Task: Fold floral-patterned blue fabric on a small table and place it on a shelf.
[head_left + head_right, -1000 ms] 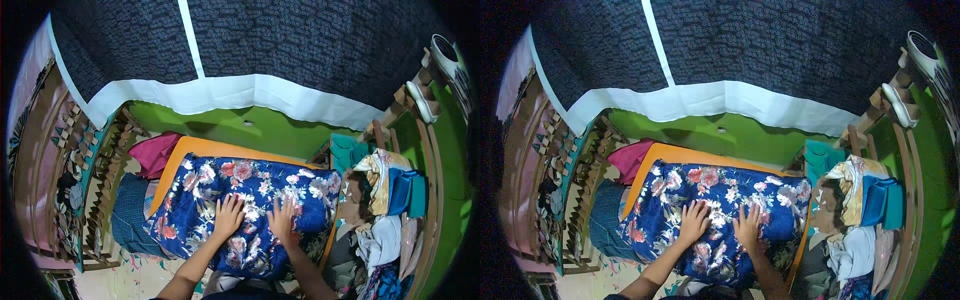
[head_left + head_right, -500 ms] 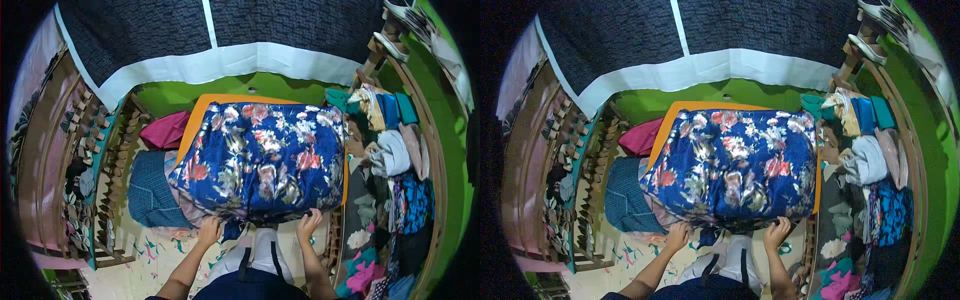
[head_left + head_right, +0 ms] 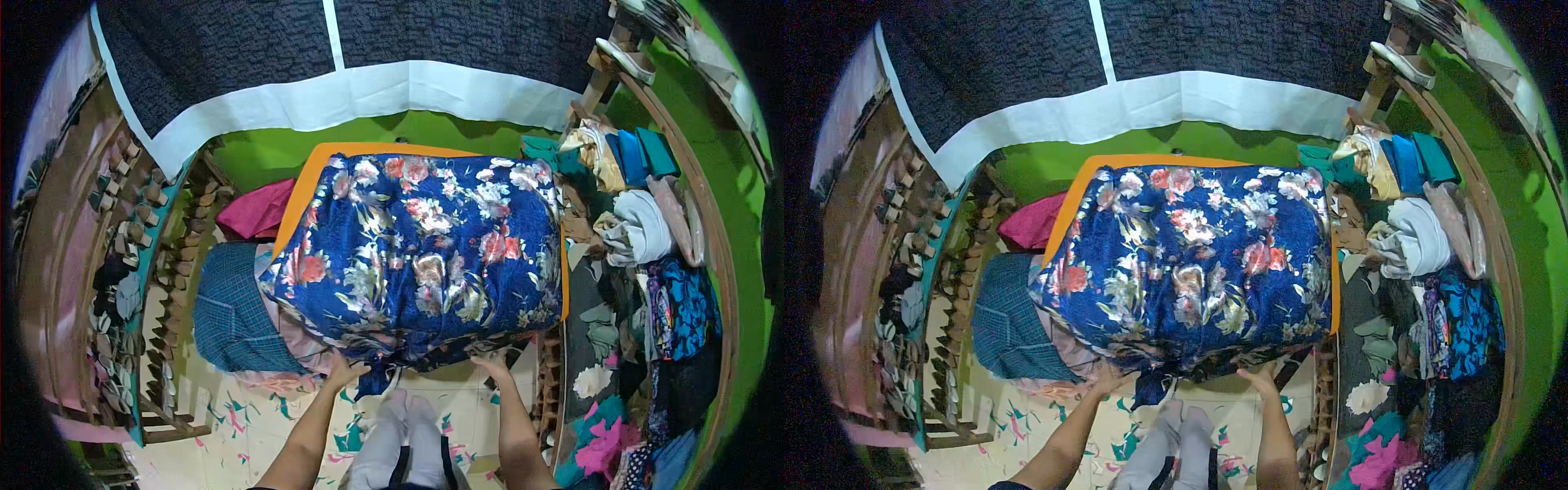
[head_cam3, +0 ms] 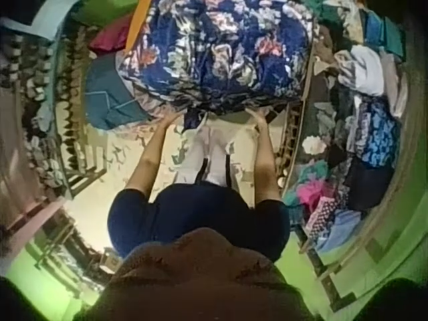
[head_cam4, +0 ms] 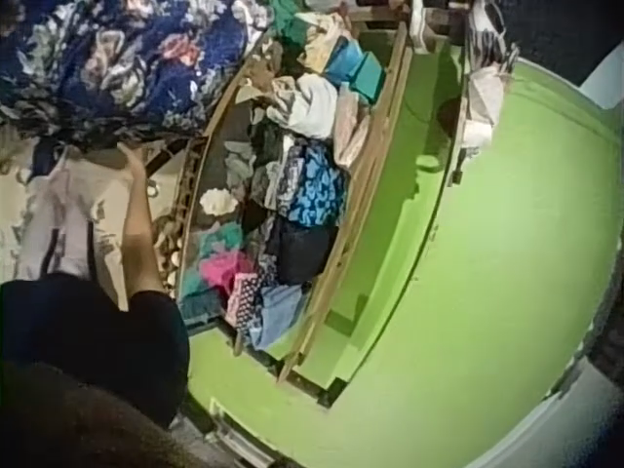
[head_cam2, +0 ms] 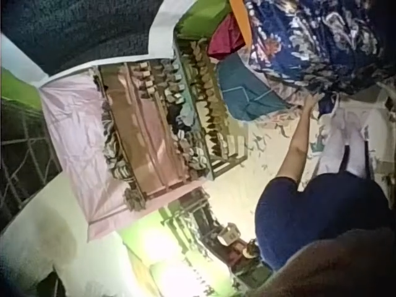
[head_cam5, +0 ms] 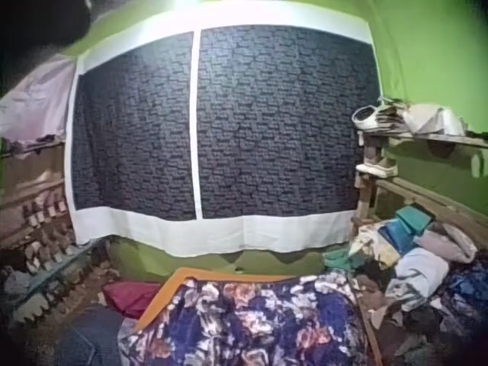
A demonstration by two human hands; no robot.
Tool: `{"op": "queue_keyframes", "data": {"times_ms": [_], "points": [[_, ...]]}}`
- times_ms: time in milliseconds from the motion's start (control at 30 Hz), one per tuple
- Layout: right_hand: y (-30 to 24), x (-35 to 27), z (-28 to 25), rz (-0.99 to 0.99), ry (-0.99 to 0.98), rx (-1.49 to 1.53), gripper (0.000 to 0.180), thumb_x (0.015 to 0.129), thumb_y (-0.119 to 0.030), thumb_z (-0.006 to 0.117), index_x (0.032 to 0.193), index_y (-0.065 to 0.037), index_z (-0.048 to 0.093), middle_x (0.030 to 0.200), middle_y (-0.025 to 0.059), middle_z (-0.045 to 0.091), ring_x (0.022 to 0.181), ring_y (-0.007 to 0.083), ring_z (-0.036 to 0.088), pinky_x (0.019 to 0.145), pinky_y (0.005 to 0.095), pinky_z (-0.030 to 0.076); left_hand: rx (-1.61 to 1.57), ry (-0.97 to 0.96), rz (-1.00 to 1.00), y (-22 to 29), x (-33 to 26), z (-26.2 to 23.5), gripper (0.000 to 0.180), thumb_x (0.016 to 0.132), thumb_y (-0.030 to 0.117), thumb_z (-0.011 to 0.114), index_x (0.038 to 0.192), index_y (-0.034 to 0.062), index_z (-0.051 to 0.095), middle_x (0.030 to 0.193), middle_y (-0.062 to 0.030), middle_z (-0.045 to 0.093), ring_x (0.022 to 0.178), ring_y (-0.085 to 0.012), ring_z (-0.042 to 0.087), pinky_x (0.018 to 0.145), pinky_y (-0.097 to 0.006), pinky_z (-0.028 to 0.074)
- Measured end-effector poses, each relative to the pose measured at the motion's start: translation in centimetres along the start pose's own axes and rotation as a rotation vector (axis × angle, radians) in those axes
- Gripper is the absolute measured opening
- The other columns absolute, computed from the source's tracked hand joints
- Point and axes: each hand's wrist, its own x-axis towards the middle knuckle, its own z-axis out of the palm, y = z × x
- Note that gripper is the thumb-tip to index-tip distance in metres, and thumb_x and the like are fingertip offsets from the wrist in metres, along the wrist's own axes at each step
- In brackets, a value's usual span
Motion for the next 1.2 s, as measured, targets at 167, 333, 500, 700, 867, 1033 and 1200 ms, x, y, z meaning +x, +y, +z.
{"op": "queue_keyframes", "data": {"times_ms": [167,333,500,700,867,1033,1200], "points": [[9.4,10.8,-6.7,-0.092,0.644,0.414,0.086,0.072,-0.018,0.063,0.134,0.003,0.006,0.067,0.0076,0.051,0.051,0.0152,0.048,0.046,0.0305,0.040,-0.599,0.216,0.079,6.1,6.5,4.9,0.104,0.055,0.030,0.079,0.127,-0.0057,0.013,0.120,-0.0209,0.040,0.108,-0.0292,0.042,0.092,-0.035,0.035],[1.7,3.5,0.3,-0.111,-0.109,0.493,0.035,0.071,-0.010,0.065,0.103,0.002,0.056,0.089,0.0064,0.059,0.080,0.0182,0.056,0.080,0.0299,0.040,-0.544,0.038,-0.232,4.5,2.3,-0.3,0.085,0.064,0.026,0.074,0.126,-0.0041,0.024,0.117,-0.0150,0.044,0.106,-0.0238,0.044,0.091,-0.031,0.034],[2.8,-0.3,-4.8,-0.336,-0.017,0.516,0.034,0.072,-0.004,0.061,0.105,0.001,0.052,0.099,0.0067,0.057,0.088,0.0196,0.055,0.081,0.0313,0.042,-0.328,0.039,-0.261,7.9,2.2,2.3,0.059,0.072,0.038,0.065,0.107,-0.0062,0.049,0.097,-0.0120,0.055,0.087,-0.0212,0.051,0.077,-0.032,0.041],[-6.7,-9.6,-10.0,-0.186,0.015,0.844,0.025,0.075,-0.003,0.056,0.100,-0.003,0.054,0.094,0.0069,0.057,0.084,0.0203,0.056,0.073,0.0326,0.046,-0.500,0.286,-0.065,8.5,-2.3,-2.4,0.049,0.077,0.039,0.059,0.098,-0.0050,0.053,0.082,-0.0076,0.057,0.070,-0.0159,0.050,0.066,-0.028,0.041],[-10.3,-9.8,-16.7,-0.604,0.063,0.950,0.033,0.076,-0.005,0.057,0.108,-0.002,0.052,0.098,0.0062,0.057,0.085,0.0204,0.057,0.077,0.0343,0.046,-0.660,0.462,0.119,13.1,-3.4,-6.1,0.035,0.080,0.030,0.058,0.097,-0.0004,0.055,0.080,-0.0044,0.056,0.071,-0.0134,0.050,0.064,-0.027,0.041],[-11.8,-9.7,-18.5,-0.539,0.089,0.565,0.032,0.075,-0.005,0.058,0.107,-0.003,0.052,0.101,0.0053,0.056,0.091,0.0178,0.054,0.081,0.0304,0.042,-0.603,0.308,-0.051,16.2,-4.5,-7.8,0.027,0.080,0.025,0.059,0.088,0.0001,0.053,0.071,-0.0023,0.051,0.061,-0.0123,0.047,0.054,-0.027,0.040],[-11.0,-11.0,-18.4,-0.297,0.129,0.039,0.053,0.072,-0.007,0.063,0.120,-0.001,0.041,0.116,0.0061,0.047,0.105,0.0189,0.045,0.091,0.0307,0.034,-0.616,0.343,0.018,14.8,-4.6,-8.0,0.024,0.080,0.024,0.056,0.076,0.0013,0.056,0.060,0.0006,0.048,0.050,-0.0081,0.041,0.045,-0.025,0.031]]}}
